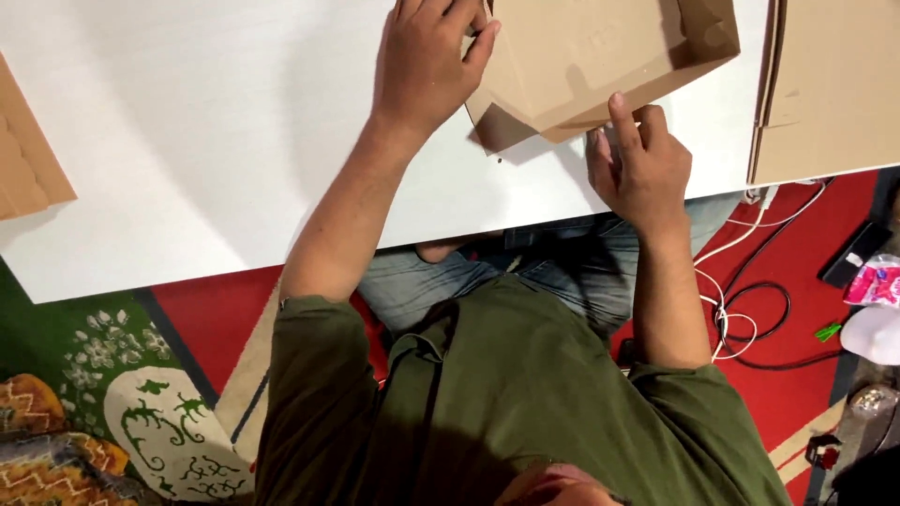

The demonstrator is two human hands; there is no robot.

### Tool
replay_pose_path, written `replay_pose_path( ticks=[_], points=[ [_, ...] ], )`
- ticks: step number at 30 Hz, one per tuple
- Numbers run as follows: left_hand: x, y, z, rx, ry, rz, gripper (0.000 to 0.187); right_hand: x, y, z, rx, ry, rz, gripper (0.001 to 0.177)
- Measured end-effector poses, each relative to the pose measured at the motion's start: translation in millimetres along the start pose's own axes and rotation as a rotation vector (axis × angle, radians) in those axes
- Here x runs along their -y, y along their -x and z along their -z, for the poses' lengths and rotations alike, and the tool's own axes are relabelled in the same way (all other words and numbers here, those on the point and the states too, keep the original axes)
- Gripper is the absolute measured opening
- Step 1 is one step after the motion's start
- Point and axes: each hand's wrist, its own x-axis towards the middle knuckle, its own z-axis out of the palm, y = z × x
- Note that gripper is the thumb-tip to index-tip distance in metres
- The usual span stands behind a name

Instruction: Assembling a cardboard box by folding and tucking its flaps into place.

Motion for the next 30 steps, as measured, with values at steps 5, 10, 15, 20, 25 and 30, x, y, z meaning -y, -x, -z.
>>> replay_pose_path(
  ticks=[5,10,15,20,25,30],
  points=[
    [8.1,0.2,0.9,0.027,-0.021,0.059,0.017,4.2,-2.7,3.7,-0.005,0.036,0.000,0.062],
    [9.6,0.8,7.3,0.135,-0.042,0.100,0.028,6.9,-6.4,4.6,0.008,0.057,0.009,0.063],
    [12.4,5.8,-0.7,0.059,-0.177,0.013,0.026,4.9,-5.9,1.9,0.001,0.009,-0.007,0.058],
    [12.3,6.4,2.3,0.015,-0.183,-0.034,0.016,6.1,-6.7,3.3,0.012,0.015,-0.011,0.059],
    [5.7,3.8,10.3,0.019,-0.129,-0.073,0.010,8.0,-10.0,5.1,-0.008,-0.001,-0.010,0.056],
    [10.0,6.5,1.7,-0.059,-0.194,-0.055,0.012,8.7,-9.2,5.9,0.003,0.007,-0.009,0.056]
  ],
)
